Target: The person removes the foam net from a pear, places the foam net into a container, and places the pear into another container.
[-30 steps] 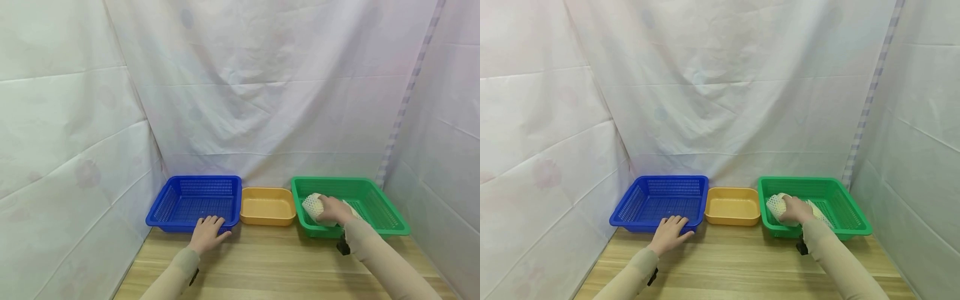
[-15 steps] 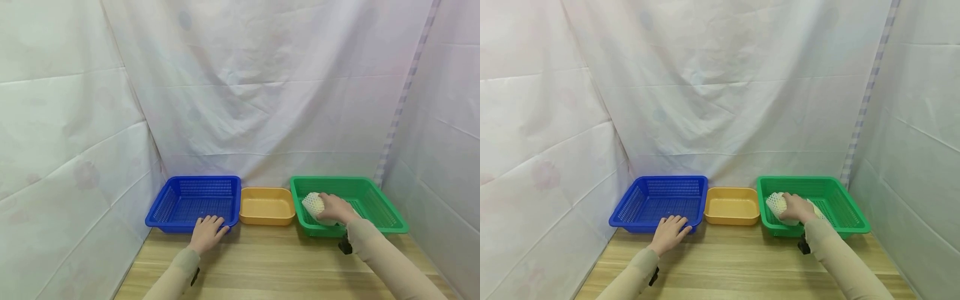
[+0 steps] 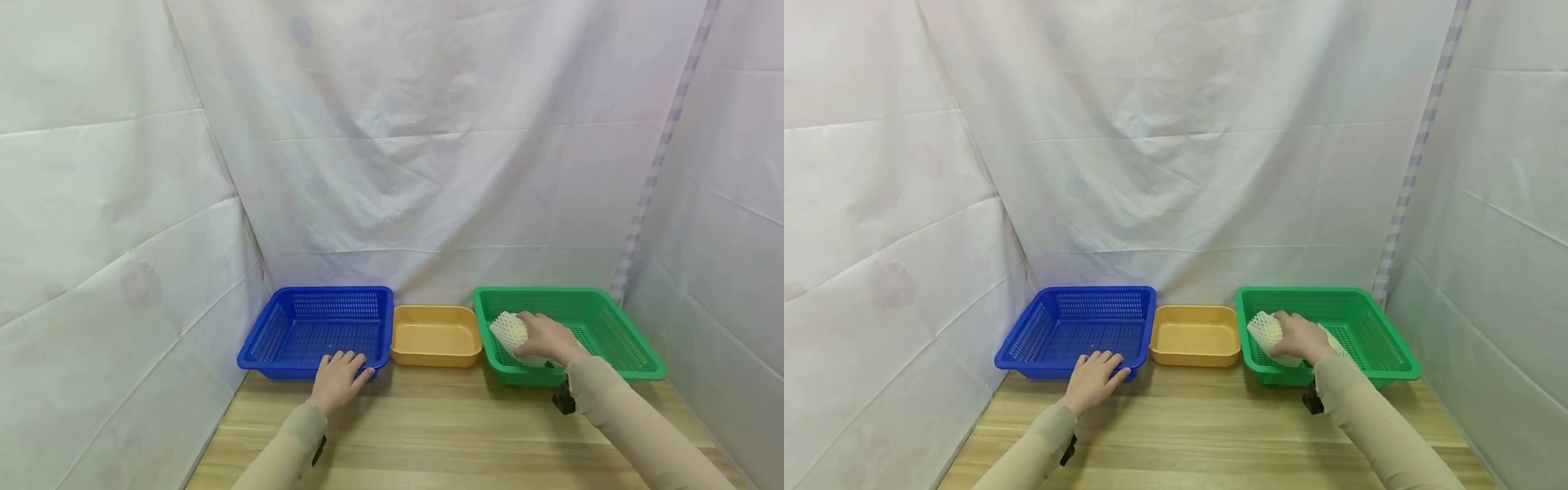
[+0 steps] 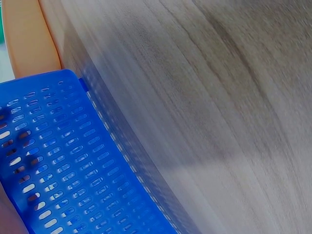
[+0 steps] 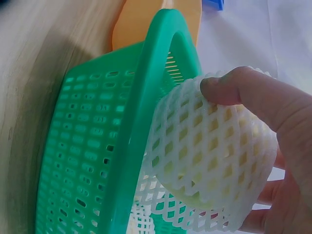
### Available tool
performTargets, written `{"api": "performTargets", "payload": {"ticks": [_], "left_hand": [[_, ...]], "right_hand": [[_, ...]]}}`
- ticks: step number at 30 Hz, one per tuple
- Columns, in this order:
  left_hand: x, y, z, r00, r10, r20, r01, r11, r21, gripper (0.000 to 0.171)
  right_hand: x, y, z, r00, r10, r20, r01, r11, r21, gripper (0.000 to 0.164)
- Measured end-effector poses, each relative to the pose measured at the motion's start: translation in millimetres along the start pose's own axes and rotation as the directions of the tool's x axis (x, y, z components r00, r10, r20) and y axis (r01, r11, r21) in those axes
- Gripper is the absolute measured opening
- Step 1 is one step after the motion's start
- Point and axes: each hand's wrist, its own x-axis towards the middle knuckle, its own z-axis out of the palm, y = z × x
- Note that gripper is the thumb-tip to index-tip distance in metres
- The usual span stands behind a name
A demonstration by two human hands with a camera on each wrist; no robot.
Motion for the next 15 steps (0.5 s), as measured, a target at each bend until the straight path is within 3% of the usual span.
{"api": "performTargets", "payload": {"ticks": [15], "left_hand": [[-0.4,-0.3,0.2,1.0,0.001,0.003,-0.001,1.0,-0.003,0.052]], "right_hand": [[-0.4,-7.7,-4.0,1.0,0.0,-0.002,0.0,1.0,0.022,0.08]]}}
